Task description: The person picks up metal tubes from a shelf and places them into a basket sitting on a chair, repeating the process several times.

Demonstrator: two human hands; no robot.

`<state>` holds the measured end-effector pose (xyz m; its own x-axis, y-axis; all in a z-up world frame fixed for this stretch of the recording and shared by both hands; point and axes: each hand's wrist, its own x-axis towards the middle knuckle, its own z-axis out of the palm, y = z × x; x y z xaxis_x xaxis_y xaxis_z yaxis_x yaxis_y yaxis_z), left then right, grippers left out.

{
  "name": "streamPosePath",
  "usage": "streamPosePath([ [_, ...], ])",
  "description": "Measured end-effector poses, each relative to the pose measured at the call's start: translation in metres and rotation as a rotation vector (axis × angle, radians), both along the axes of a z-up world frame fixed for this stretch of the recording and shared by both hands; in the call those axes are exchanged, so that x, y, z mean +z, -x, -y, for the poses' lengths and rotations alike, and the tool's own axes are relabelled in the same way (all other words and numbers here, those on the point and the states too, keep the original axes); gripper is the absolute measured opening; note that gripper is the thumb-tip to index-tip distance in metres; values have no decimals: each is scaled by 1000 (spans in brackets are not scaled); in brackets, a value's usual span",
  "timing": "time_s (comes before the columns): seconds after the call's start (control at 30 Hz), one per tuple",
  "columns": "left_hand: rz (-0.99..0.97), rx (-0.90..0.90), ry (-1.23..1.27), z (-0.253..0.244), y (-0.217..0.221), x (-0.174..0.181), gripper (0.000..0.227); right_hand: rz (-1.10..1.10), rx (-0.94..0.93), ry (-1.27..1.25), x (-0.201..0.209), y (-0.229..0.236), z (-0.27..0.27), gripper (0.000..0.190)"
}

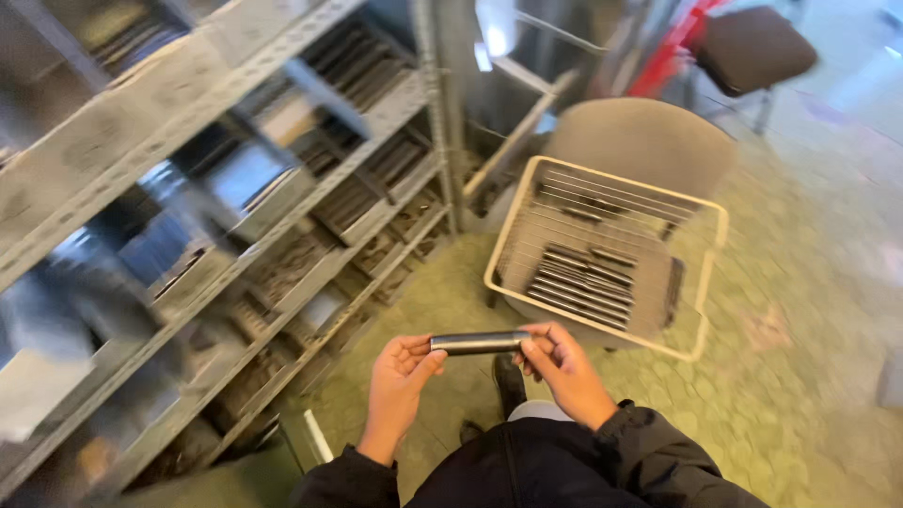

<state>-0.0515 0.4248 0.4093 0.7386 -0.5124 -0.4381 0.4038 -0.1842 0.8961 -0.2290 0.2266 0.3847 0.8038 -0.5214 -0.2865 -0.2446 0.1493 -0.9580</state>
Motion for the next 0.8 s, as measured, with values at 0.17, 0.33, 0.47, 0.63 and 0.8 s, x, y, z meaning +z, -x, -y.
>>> streamPosePath([
  [0.17,-26,-174,-23,30,3,-49,29,-96,-98,-130,-30,37,20,29],
  [0.33,-66,-298,-125,78,9,-75,27,-152,-175,-166,-50,52,60,32],
  [0.47,-70,-316,-151,129,8,-98,32,-237,-192,-227,-75,52,105,40],
  [0.63,-71,-393,-395,212,9,-167,27,-399,-181,-192,-125,45,169,46],
  [0.8,43,-316,-279,275,3,-272,48,-227,-257,-236,-286,42,229,66],
])
